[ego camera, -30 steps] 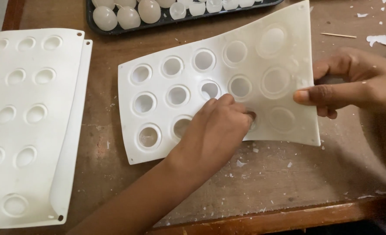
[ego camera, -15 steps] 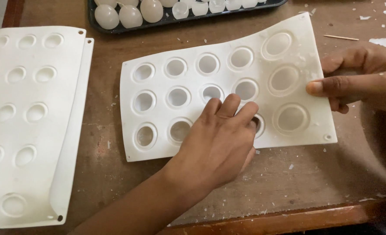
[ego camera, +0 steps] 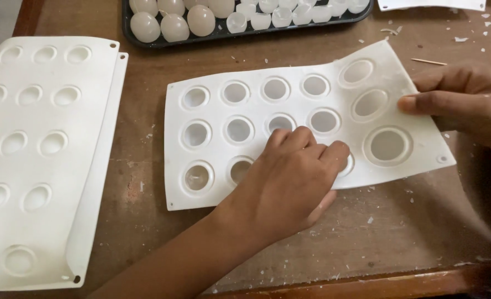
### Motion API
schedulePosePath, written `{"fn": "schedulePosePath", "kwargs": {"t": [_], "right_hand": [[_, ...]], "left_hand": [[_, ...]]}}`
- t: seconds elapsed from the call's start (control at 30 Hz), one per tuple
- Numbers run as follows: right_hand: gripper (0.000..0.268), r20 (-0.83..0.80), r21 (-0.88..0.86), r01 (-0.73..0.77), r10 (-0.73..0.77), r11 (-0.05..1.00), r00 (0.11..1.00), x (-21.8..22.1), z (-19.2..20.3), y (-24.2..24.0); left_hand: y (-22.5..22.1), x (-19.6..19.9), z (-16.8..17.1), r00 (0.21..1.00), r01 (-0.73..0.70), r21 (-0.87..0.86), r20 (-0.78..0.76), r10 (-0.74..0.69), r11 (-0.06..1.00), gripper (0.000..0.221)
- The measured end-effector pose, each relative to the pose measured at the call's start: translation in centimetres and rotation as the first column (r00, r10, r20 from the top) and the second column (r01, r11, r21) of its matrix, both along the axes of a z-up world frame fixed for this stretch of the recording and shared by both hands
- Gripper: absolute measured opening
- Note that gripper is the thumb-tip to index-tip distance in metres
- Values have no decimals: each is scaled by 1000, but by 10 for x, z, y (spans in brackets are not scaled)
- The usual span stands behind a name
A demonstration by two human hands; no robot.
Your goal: Removing round wax pieces from a white silicone mold and placing them on a tray.
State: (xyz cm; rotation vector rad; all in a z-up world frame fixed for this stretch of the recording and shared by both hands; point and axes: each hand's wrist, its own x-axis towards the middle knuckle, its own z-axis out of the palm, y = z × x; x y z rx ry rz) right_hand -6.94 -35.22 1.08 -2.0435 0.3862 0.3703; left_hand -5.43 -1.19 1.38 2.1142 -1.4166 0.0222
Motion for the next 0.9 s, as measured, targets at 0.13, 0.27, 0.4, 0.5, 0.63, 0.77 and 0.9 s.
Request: {"fn": "schedulePosePath", "kwargs": {"t": [0.13,0.27,0.4,0.5,0.63,0.77,0.9], "right_hand": [[28,-46,-5,41,-42,999,998,0,13,21],[27,-149,-238,-23,-13,971,989,-2,26,41],[32,-165,-317,21,-77,948,983,2,39,60],[33,-169,-427,-75,3,901,986,3,28,50],[35,-265,-445,-294,189,846,945,8,6,25],[35,-360,-450,-328,167,831,918,12,9,35],[50,-258,-657,-327,204,679,944,9,5,41]], "left_hand": [[0,-2,-5,999,53,-13,10,-53,999,11],[-4,-4,0,999,45,117,6,-46,992,15],[-3,-8,-9,982,-36,-64,184,47,997,31],[-6,-8,-10,902,-129,16,416,110,992,31],[-6,-9,-5,940,-89,171,339,27,981,25],[-8,-5,0,993,-20,287,116,-14,958,37],[-7,-5,-11,989,-9,177,144,-17,984,44]]}}
